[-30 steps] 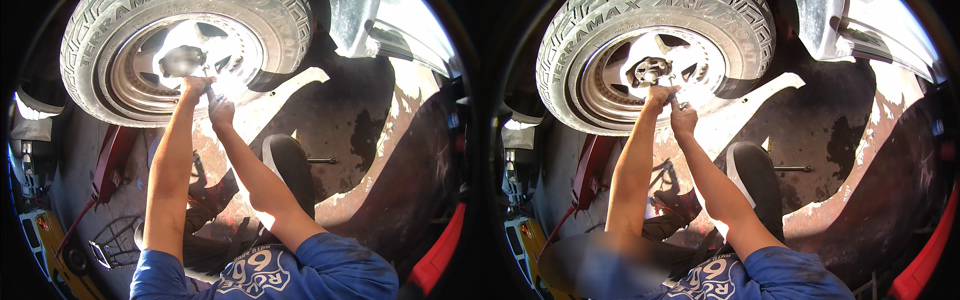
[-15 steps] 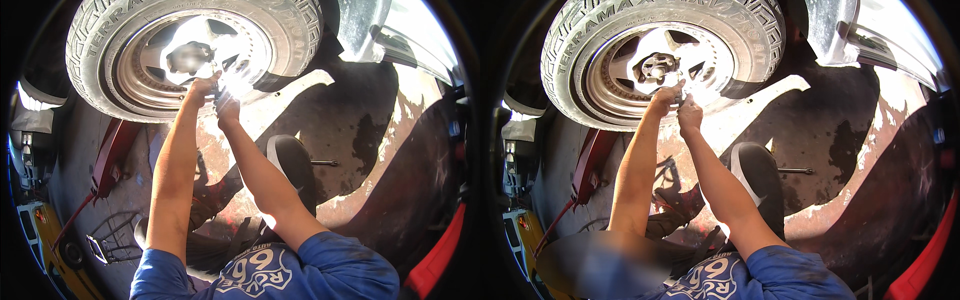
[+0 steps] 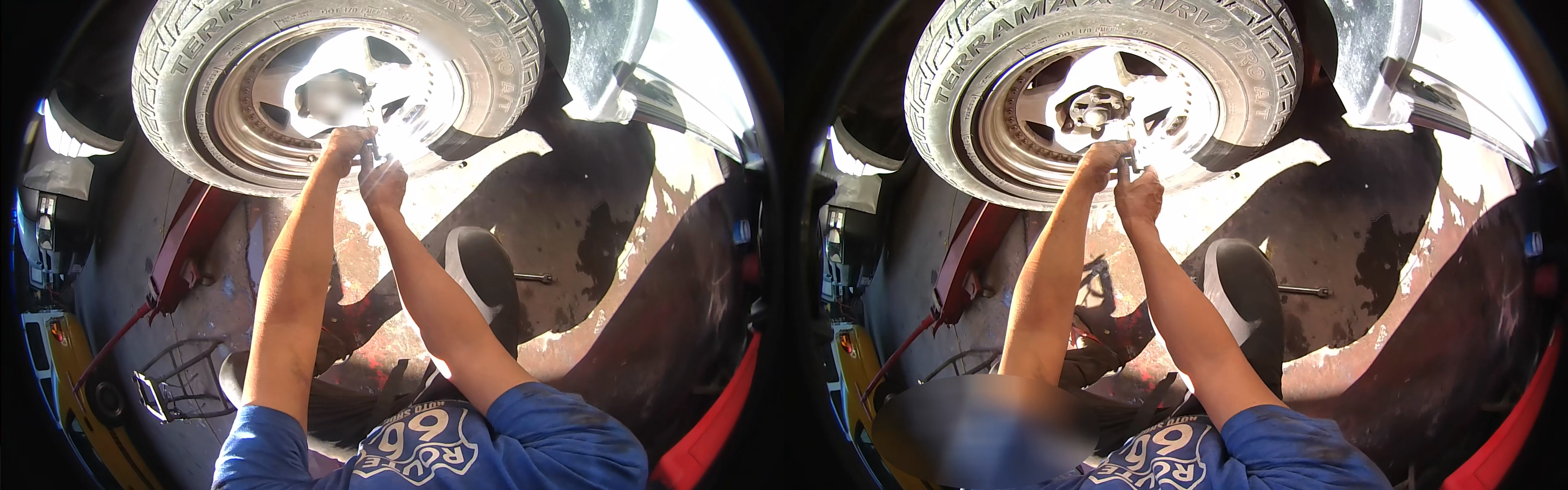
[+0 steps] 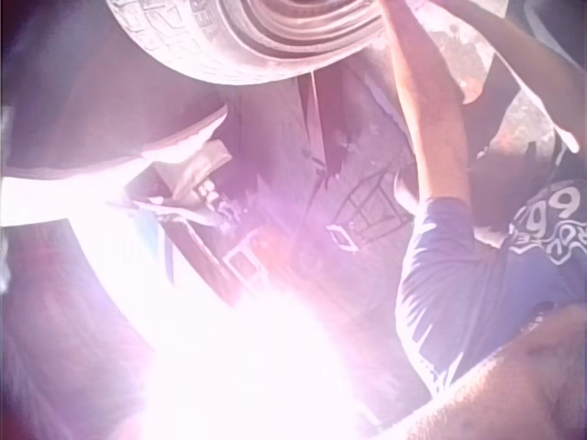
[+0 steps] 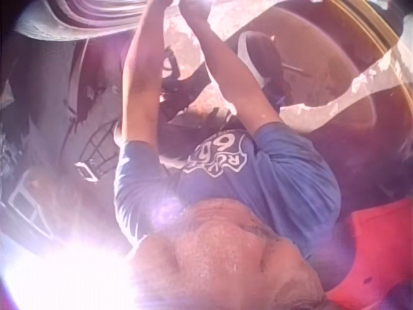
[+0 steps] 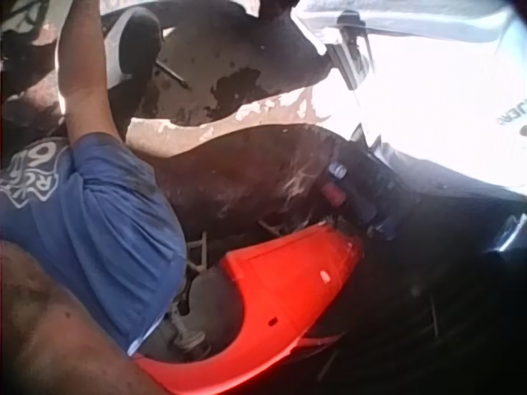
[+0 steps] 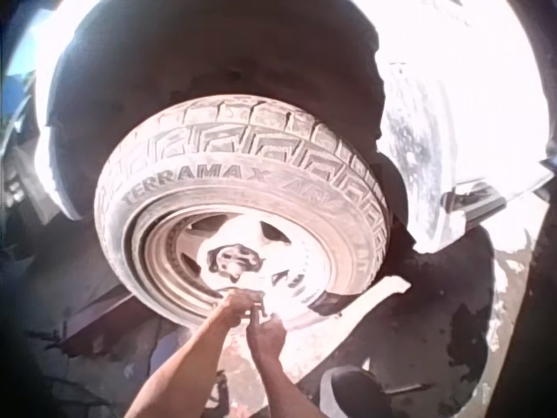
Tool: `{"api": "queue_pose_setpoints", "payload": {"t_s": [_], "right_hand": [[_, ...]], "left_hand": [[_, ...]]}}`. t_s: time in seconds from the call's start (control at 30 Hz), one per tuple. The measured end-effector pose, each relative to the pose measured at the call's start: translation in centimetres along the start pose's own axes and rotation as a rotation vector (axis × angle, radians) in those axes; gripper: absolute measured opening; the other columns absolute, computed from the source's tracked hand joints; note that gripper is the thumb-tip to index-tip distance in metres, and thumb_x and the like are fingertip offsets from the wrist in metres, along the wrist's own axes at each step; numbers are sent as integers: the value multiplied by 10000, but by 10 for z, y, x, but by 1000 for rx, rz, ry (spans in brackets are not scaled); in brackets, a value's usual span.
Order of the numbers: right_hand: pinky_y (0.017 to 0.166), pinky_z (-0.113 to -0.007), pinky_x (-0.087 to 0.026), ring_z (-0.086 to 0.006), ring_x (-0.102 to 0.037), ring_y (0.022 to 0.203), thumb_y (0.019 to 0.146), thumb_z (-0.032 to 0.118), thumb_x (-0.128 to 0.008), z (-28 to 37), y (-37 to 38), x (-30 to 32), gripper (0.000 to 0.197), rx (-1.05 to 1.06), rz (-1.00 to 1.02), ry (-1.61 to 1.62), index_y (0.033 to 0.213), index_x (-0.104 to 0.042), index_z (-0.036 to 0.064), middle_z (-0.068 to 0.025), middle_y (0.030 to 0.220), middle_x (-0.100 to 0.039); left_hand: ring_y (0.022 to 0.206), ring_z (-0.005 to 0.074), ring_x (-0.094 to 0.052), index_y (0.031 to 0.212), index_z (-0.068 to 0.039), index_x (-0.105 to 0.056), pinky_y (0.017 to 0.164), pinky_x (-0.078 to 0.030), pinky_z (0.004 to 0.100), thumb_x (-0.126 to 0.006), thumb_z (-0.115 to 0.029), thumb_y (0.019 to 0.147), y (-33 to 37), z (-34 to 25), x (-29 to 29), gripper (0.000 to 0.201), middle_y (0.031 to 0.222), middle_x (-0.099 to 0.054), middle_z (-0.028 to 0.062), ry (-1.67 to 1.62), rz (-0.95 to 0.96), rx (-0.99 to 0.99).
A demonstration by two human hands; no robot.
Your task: The person walks through a garage, selects a socket and ratchet from a tool tray, then approaches a red car on a lift. They use the ratchet to loosen and remove the lug nuts from the front left wheel.
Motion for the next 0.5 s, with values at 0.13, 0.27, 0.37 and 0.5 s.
{"api": "queue_pose_setpoints", "payload": {"t_s": [0.13, 0.27, 0.37, 0.5], "right_hand": [[867, -475, -501, -447, -659, 962, 976, 461, -498, -1, 3, -10, 567, 11, 71, 85, 1107, -608, -80, -293, 950, -682], [943, -475, -464, -414, -646, 993, 1011, 396, -450, 4, 1, -11, 490, 193, 51, 30, 1126, -601, -55, -252, 959, -689], [771, -464, -532, -378, -680, 803, 1001, 466, -472, -15, 12, -13, 553, -35, 276, 195, 1000, -623, -66, -243, 813, -674], [601, -449, -497, -358, -617, 603, 998, 526, -457, -1, 31, -6, 633, 415, 38, -314, 827, -630, -58, -225, 727, -648]], "left_hand": [[961, 167, -594, 1156, -25, -613, 905, -502, 352, -507, -316, 1024, -16, 25, -12, 336, 1046, -665, 76, -452, 90, 68], [1164, 268, -547, 1394, -3, -442, 1018, -439, 443, -366, -457, 1041, -40, 71, -20, 580, 1351, -535, 157, -637, 55, 41], [1256, 292, -514, 1425, -1, -419, 1044, -410, 489, -393, -459, 1035, -53, 109, -2, 602, 1409, -509, 165, -618, 97, 3], [1194, 268, -581, 1326, -23, -522, 1013, -466, 454, -501, -412, 992, -75, 183, 54, 514, 1325, -588, 129, -413, -158, 158]]}}
Point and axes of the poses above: each hand's wrist, its own y-axis towards the middle knuckle, its own x-axis out of the back of the hand, z = x × y, the point moved 5 cm from there along y, towards the middle knuckle
